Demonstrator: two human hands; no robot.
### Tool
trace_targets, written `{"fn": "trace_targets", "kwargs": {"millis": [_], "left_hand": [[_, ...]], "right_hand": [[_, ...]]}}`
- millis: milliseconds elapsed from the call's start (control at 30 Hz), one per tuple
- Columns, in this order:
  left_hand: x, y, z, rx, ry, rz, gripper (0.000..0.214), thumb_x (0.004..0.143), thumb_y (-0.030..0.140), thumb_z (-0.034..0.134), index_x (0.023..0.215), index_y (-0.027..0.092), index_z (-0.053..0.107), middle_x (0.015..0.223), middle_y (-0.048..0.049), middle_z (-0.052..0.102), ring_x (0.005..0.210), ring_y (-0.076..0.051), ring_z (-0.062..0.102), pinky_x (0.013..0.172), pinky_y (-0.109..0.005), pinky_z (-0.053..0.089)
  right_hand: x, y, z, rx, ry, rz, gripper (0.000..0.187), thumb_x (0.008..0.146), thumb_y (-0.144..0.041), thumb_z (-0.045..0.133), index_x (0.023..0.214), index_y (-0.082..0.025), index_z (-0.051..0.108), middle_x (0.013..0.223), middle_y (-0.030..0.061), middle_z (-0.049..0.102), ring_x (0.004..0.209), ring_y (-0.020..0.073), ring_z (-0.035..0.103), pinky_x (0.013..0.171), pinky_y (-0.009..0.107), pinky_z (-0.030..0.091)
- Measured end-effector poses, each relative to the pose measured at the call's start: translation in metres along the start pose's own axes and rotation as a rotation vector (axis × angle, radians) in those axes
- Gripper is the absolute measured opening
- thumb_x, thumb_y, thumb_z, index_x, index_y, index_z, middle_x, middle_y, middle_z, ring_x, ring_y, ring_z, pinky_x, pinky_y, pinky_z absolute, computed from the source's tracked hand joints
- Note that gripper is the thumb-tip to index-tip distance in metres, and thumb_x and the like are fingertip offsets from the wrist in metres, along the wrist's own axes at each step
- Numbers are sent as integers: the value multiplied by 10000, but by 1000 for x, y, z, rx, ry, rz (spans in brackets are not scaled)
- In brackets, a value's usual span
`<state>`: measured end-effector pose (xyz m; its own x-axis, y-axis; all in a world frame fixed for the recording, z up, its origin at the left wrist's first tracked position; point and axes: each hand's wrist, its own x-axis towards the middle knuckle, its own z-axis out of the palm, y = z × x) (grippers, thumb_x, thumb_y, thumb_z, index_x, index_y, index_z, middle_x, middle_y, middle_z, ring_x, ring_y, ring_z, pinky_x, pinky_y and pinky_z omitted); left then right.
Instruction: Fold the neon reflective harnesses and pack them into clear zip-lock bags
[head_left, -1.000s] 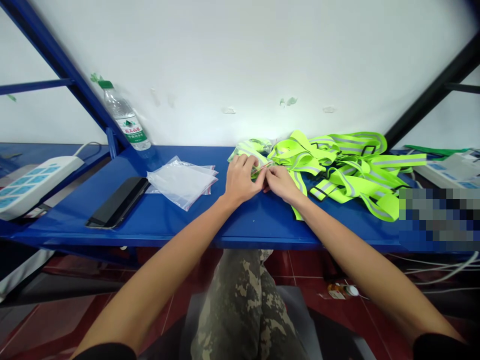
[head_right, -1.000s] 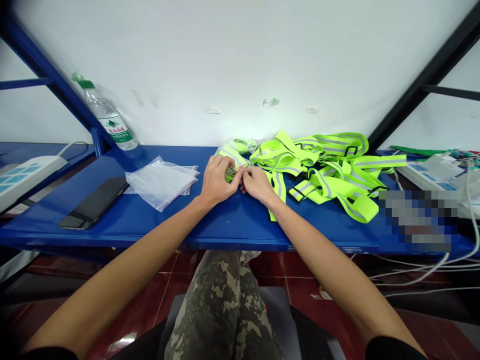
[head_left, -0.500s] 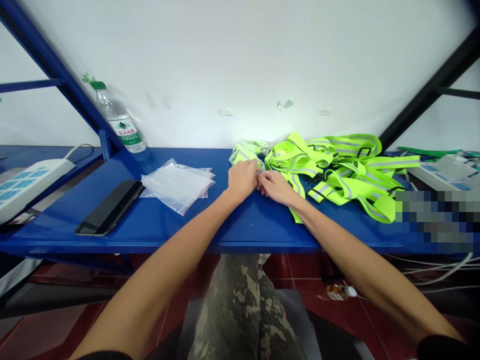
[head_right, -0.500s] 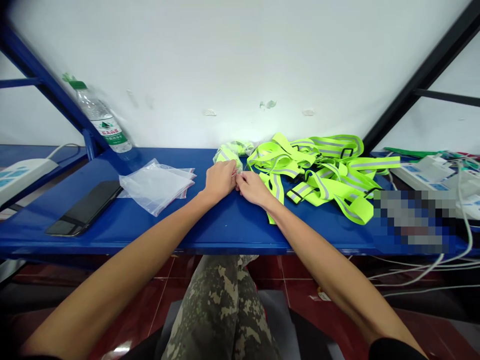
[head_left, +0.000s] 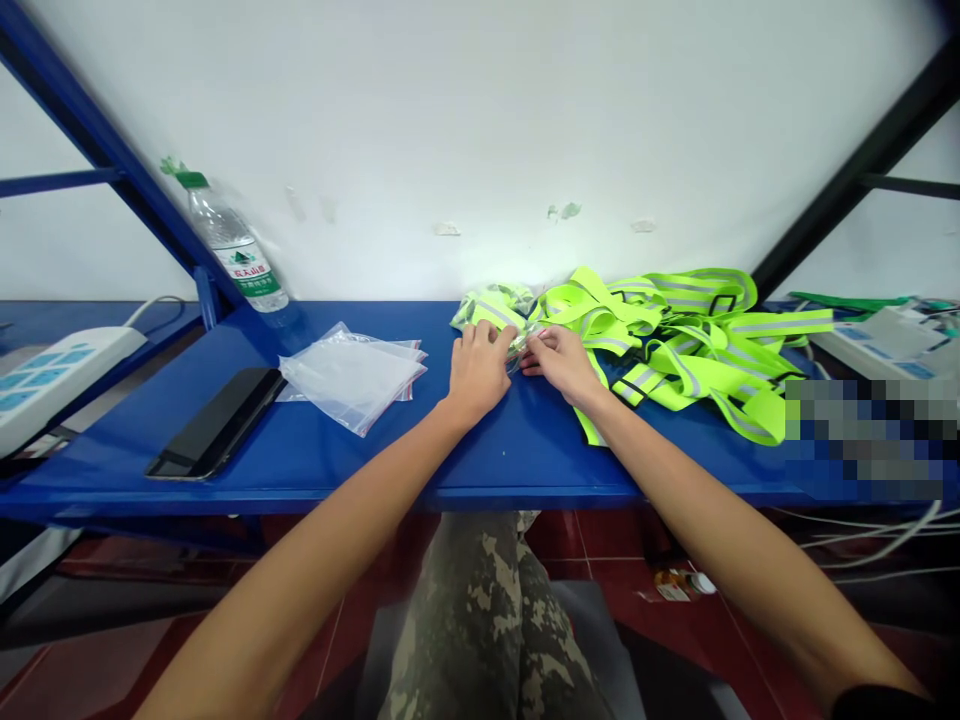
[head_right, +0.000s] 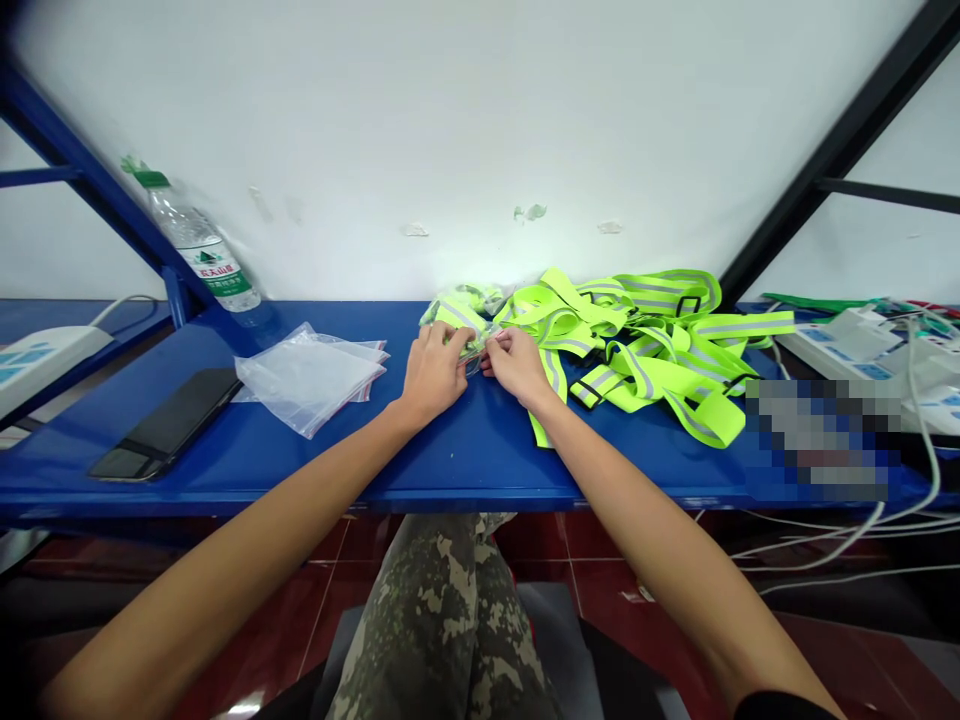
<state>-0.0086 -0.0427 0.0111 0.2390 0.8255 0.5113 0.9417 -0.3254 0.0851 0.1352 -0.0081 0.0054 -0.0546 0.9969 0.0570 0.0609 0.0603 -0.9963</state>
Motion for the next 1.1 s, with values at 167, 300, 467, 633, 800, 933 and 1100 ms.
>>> {"fn": "trace_targets", "kwargs": {"millis": [167, 300, 467, 633, 800, 933, 1100], "left_hand": [[-2, 0, 0, -31, 14, -48, 565, 803, 52, 520, 1329, 255, 557, 1241, -147, 533, 1148, -329, 490, 880, -428, 465], [-5, 3, 0, 88, 34, -77, 638, 800, 63, 529, 1419, 206, 462, 1338, -187, 513, 1205, -362, 470, 906, -465, 461], [-7, 5, -3, 166, 11, -107, 610, 803, 96, 559, 1398, 179, 456, 1317, -196, 557, 1190, -353, 521, 882, -436, 483], [-8, 6, -5, 98, -78, -121, 588, 874, 337, 585, 1411, 156, 426, 999, -157, 710, 929, -327, 685, 799, -410, 508], [-10, 9, -7, 122, -145, -79, 656, 852, 353, 559, 1449, 136, 393, 921, -142, 743, 821, -324, 719, 729, -391, 507], [-11, 10, -6, 74, -33, 3, 627, 846, 423, 584, 1379, 108, 485, 1080, -180, 721, 1007, -349, 682, 825, -429, 505], [-7, 6, -4, -66, 96, 67, 461, 944, 541, 501, 1139, 145, 632, 1027, -140, 715, 1006, -292, 658, 898, -400, 487]], "right_hand": [[-3, -11, 0, 100, 29, 94, 154, 930, -110, 522, 795, -184, 514, 650, -11, 639, 542, 107, 650, 527, 230, 583], [-2, -15, -1, 104, 67, 141, 174, 911, -92, 507, 771, -193, 498, 586, -13, 620, 511, 113, 634, 518, 233, 584], [2, -11, -1, 79, 77, 140, 168, 882, -86, 521, 761, -200, 497, 552, -9, 612, 465, 117, 606, 473, 226, 563], [6, -5, -4, 100, 121, 116, 160, 897, -107, 520, 771, -202, 488, 546, -19, 597, 441, 114, 589, 470, 244, 570], [8, -5, -7, 101, 137, 132, 168, 905, -137, 539, 766, -210, 479, 527, -32, 574, 442, 121, 596, 484, 254, 578], [8, -7, -8, 119, 159, 128, 160, 906, -129, 526, 776, -209, 481, 550, -38, 564, 443, 117, 584, 484, 260, 571], [7, -5, -9, 85, 133, 66, 130, 882, -178, 596, 766, -194, 538, 603, -22, 599, 480, 114, 587, 480, 235, 545]]}}
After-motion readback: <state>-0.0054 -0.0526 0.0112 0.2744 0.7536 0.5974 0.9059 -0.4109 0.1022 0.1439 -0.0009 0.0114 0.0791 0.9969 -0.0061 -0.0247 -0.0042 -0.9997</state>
